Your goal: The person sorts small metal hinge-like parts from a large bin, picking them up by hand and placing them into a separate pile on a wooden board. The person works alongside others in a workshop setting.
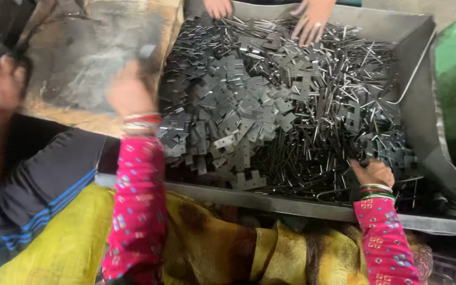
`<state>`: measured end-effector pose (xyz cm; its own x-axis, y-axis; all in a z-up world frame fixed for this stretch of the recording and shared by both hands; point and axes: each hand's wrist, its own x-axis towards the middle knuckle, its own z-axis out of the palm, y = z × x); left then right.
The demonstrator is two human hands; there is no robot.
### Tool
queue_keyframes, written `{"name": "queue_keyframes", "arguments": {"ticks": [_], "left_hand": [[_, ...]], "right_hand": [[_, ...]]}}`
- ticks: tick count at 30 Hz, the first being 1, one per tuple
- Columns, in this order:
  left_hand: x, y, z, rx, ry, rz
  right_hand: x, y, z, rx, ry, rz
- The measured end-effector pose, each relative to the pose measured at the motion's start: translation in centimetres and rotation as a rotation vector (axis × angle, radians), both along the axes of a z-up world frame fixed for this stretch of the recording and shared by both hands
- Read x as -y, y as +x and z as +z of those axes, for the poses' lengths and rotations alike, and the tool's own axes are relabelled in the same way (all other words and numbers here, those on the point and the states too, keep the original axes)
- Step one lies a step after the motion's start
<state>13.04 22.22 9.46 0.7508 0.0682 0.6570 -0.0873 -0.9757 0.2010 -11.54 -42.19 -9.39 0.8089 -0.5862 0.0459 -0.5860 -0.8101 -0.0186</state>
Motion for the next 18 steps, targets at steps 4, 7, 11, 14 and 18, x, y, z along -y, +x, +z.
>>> {"name": "queue_keyframes", "arguments": {"ticks": [4, 7, 11, 14, 18], "left_hand": [[-5.2, 1.1, -0.9, 0.147, 0.164, 0.194], [-2.0, -0.2, -1.1, 0.4, 0.325, 0.236], [8.0, -3.1, -2.2, -0.053, -0.022, -0.393], [15.7, -6.7, -6.0, -0.372, 0.185, -0.527], [19.0, -7.1, -11.4, -0.92, 0.452, -0.309]], "right_hand": [[-3.3, 0.9, 2.6, 0.118, 0.155, 0.048], [-5.7, 1.1, 4.2, 0.329, 0.371, 0.251], [-8.4, 0.7, 6.6, 0.656, 0.983, 0.257], [-9.2, -0.2, 9.8, 1.035, 1.673, 0.043], [-9.5, -0.8, 12.3, 1.314, 2.16, -0.031]]}}
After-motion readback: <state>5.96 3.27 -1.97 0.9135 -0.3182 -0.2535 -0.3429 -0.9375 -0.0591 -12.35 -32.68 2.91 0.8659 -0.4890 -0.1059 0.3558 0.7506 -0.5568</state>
